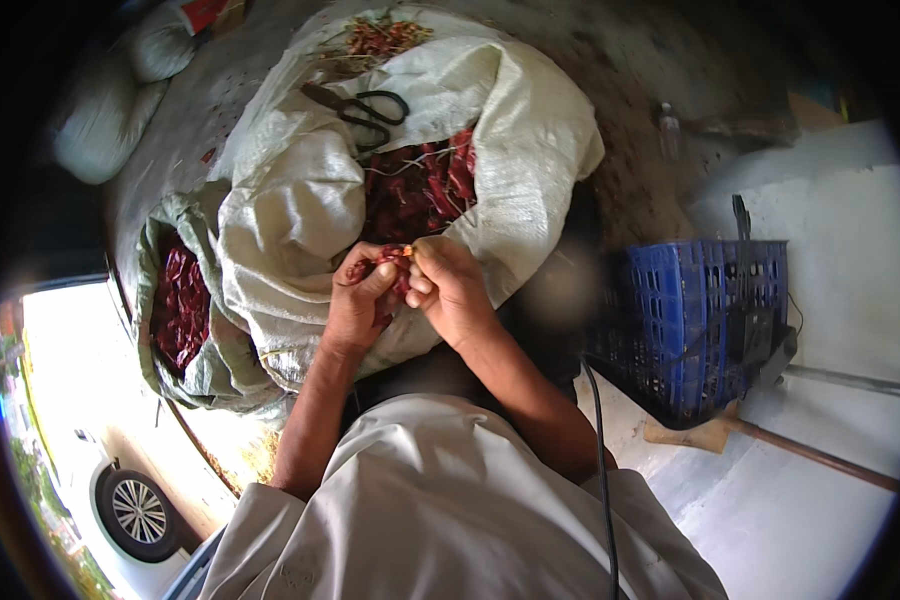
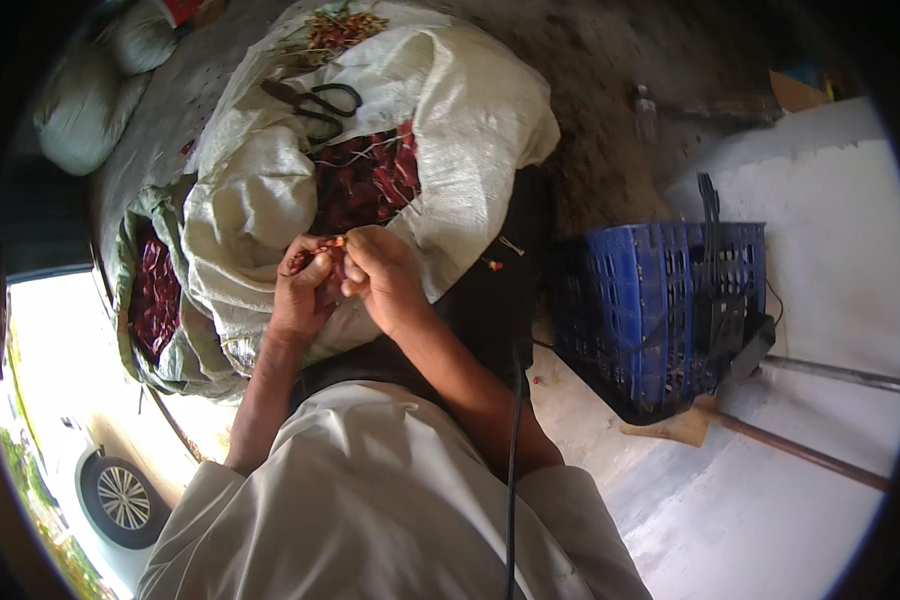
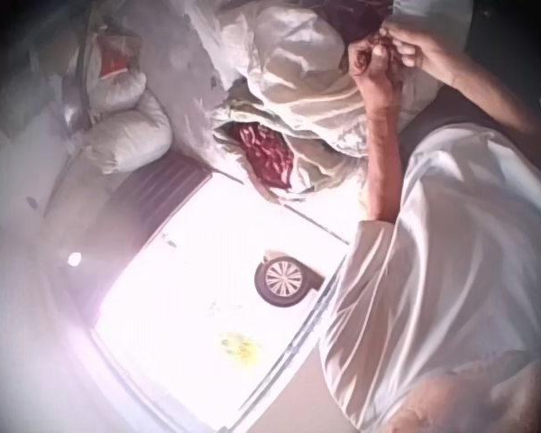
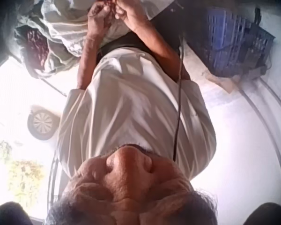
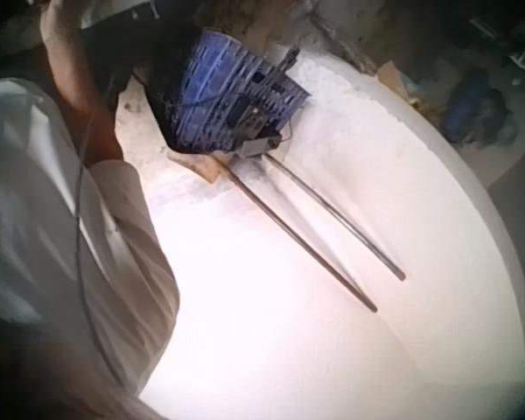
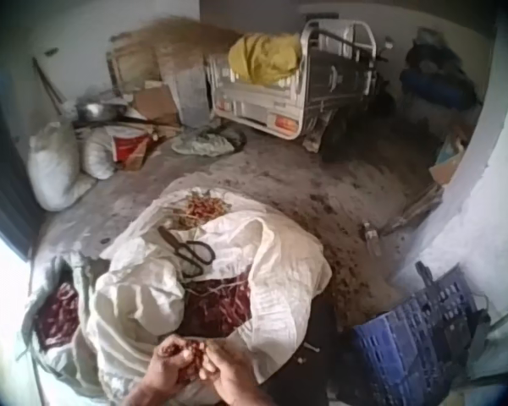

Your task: The person sits on the floor and processes dried red peppers from a large white sack. They repeatedly pick peppers, remove stems by hand, and occasionally use scissors to cut stems before placing the peppers back into the sack.

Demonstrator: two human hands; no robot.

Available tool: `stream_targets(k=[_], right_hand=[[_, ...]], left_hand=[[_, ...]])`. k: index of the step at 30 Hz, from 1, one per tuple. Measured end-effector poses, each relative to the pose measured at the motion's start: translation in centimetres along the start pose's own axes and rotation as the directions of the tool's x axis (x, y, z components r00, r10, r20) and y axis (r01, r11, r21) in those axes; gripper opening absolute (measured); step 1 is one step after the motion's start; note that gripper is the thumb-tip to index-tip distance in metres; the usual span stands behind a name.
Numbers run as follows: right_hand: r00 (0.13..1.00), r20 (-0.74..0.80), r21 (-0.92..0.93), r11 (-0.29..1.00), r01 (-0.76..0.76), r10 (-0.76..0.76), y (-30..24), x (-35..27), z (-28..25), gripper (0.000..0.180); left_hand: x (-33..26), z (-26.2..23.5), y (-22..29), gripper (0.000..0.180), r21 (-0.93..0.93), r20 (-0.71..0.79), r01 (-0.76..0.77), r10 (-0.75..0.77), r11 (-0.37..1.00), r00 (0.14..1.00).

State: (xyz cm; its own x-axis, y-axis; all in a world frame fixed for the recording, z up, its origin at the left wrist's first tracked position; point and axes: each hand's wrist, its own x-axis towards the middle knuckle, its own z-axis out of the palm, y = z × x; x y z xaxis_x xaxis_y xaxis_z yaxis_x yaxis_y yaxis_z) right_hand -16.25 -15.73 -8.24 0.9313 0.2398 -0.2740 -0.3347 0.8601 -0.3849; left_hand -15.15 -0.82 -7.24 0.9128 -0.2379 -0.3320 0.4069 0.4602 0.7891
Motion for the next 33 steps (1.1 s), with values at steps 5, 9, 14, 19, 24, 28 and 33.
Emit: stream_targets(k=[5,9,14,19,24,28,33], right_hand=[[0.995,0.104,-0.028,1.000,0.012,-0.009,-1.8,-1.4,0.2,0.013],[0.982,0.156,-0.142,0.981,0.130,-0.107,-5.0,-3.5,2.4,0.014],[0.987,0.072,-0.821,0.553,0.142,-0.146,-8.6,-7.2,2.3,0.014],[0.941,0.270,-0.864,-0.483,0.143,-0.206,-8.1,-6.6,2.9,0.008],[0.958,0.220,-0.766,-0.641,0.055,-0.182,-5.5,-1.4,4.8,0.016],[0.964,0.260,-0.690,-0.710,0.145,-0.056,-2.8,4.2,2.3,0.019],[0.993,0.118,-0.684,-0.723,0.099,0.024,1.2,7.7,-1.8,0.033]], left_hand=[[-1.4,0.8,2.8,0.020,0.126,-0.029,0.018,-0.015,0.992,0.999],[-3.0,-1.3,6.7,0.015,0.005,-0.247,-0.130,0.127,0.992,0.961],[-6.6,-10.7,15.3,0.010,0.399,-0.553,-0.360,0.535,0.843,0.638],[-9.2,-20.5,19.7,0.082,0.695,-0.492,0.717,0.765,0.058,0.416],[-4.9,-10.9,12.5,0.031,0.998,-0.053,0.057,0.873,0.029,0.485],[1.1,-5.6,4.4,0.016,0.811,0.580,-0.422,0.459,-0.405,0.673],[5.1,-7.0,2.6,0.016,0.867,0.201,-0.078,0.203,-0.492,0.958]])
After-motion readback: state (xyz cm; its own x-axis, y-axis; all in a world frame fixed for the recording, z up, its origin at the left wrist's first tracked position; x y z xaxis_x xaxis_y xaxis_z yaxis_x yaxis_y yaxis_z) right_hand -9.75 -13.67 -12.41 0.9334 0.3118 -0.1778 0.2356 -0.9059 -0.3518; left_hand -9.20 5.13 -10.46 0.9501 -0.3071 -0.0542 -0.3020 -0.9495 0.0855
